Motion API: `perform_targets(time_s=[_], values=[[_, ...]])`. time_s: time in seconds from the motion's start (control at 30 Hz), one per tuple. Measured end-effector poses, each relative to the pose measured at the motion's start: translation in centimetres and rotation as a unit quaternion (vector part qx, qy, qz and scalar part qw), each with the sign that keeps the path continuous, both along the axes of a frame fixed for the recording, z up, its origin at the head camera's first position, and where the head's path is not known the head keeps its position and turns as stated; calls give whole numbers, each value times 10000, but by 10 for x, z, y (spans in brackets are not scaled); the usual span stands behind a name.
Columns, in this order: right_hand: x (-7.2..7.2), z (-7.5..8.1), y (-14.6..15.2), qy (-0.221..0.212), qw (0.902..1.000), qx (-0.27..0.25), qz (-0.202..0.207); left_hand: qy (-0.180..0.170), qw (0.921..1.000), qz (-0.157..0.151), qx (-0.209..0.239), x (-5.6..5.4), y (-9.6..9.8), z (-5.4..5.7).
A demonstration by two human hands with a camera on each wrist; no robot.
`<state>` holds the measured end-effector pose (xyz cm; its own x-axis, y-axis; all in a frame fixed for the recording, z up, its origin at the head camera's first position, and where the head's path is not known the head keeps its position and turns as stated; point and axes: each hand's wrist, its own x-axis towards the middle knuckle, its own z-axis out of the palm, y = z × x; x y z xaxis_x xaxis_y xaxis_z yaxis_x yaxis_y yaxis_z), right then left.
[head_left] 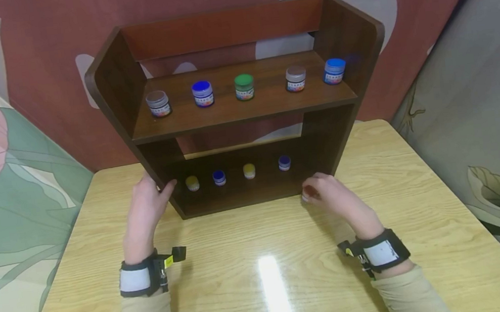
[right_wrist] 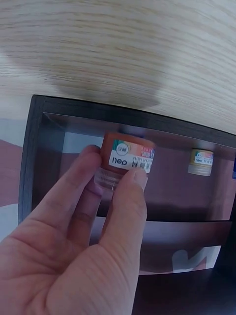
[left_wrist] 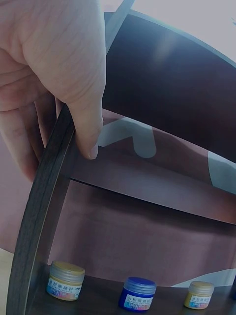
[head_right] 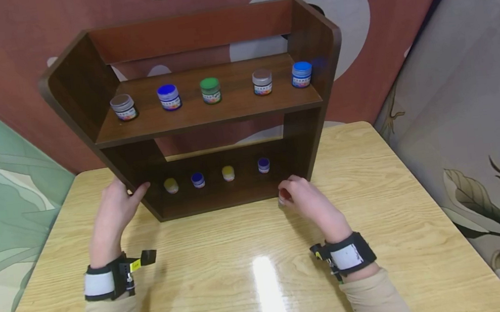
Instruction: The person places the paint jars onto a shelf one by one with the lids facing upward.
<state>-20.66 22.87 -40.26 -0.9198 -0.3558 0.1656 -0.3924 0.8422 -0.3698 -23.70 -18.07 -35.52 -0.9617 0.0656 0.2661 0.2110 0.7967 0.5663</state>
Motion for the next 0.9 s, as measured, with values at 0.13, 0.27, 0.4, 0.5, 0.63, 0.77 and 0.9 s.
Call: perform_targets(time_s=[0.13, 0.27, 0.4, 0.5, 0.63, 0.77, 0.9], values=[[0, 0, 0, 145, 9999, -79, -9, 22, 10000, 2, -17, 0, 0, 0], [-1, 0, 0, 278, 9995, -122, -71, 27, 10000, 7, -16, 0, 0, 0], [-2, 0, 1, 543, 9983, -182, -127, 33, 10000, 1, -1, 0, -1, -1], [-4, -1, 1, 862, 9958, -254, -151, 20, 10000, -4, 10, 0, 0, -1], [-6, -3, 1, 1241, 9915, -316, -241, 31, 10000, -24, 46, 1, 0, 0], [-9, -6, 2, 1441, 9884, -310, -372, 73, 9999, -58, 74, 0, 0, 0], [-10, -9, 3, 1511, 9869, -301, -478, 70, 9999, -40, 69, 0, 0, 0]])
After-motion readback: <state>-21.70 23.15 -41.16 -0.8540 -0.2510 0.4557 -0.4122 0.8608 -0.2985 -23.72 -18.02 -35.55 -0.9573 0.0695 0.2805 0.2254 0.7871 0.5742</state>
